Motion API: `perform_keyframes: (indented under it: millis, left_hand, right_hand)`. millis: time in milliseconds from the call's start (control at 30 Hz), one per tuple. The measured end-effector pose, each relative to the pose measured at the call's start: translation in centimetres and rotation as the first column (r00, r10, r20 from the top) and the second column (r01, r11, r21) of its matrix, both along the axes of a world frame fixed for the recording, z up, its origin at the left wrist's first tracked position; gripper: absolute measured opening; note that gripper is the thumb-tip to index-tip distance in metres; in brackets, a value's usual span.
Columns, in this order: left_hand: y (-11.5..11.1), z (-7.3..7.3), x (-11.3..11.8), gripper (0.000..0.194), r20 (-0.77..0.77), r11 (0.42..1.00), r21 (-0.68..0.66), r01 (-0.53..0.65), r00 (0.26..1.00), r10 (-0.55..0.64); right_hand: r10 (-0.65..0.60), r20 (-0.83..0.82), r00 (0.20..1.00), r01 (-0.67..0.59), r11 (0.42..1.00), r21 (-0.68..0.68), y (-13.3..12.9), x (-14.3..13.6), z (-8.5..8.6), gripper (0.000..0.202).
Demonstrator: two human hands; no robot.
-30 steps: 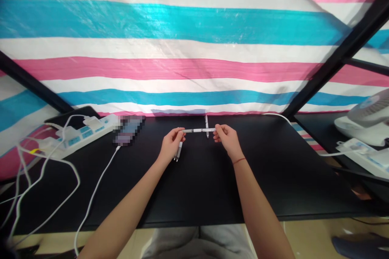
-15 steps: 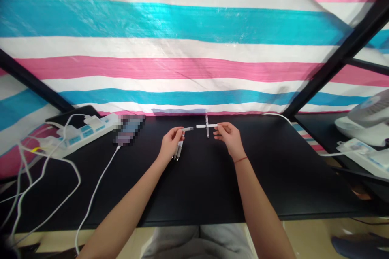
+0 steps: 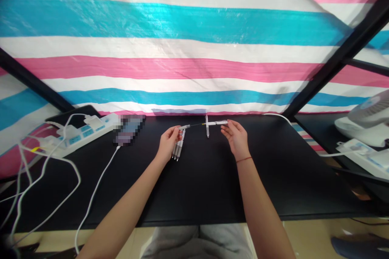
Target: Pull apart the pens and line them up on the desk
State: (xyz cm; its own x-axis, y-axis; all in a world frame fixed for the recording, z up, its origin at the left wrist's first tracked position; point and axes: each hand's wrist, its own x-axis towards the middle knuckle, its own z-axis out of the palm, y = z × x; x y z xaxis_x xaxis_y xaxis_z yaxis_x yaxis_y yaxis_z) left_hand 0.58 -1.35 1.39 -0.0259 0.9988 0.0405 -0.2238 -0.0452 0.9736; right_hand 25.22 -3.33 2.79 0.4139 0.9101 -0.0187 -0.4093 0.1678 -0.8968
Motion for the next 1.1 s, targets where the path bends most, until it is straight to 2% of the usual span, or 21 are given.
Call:
perform_keyframes:
  millis: [167,300,433,567,800,1100]
  left_hand:
    - [-0.1,0.6,-0.1,0.039,0.225,0.995,-0.085,0.042,0.974,-0.022]
    - [-0.2,0.8,-0.1,0.036,0.290,0.990,-0.109,0.091,0.955,-0.056]
    - [-0.2,0.7,-0.1,0.038,0.077,0.998,-0.038,0.054,0.996,-0.051]
    - [0.0,0.5,-0.4,0.040,-0.104,0.999,0.022,0.029,0.994,-0.027]
    - [0.1,0.4,-0.5,0.039,-0.125,0.999,0.033,0.028,0.992,-0.024]
    - [-0.3,0.5,-0.3,0.037,-0.172,0.995,0.059,0.082,0.983,-0.071]
  right_hand:
    - [-0.012,-0.077,0.997,0.011,1.000,-0.006,0.0,0.3,0.0,0.020]
    - [0.000,-0.091,0.996,-0.001,1.000,-0.007,0.1,0.3,0.0,0.020]
    - [-0.003,-0.052,0.999,0.003,1.000,-0.014,0.1,0.3,-0.1,0.021]
    - [-0.006,-0.033,0.999,0.005,1.000,-0.015,0.1,0.3,-0.2,0.022]
    - [-0.031,-0.051,0.998,0.030,0.999,-0.025,-0.1,-0.2,0.2,0.022]
    - [-0.059,-0.031,0.998,0.060,0.998,0.007,-0.1,-1.0,0.3,0.031]
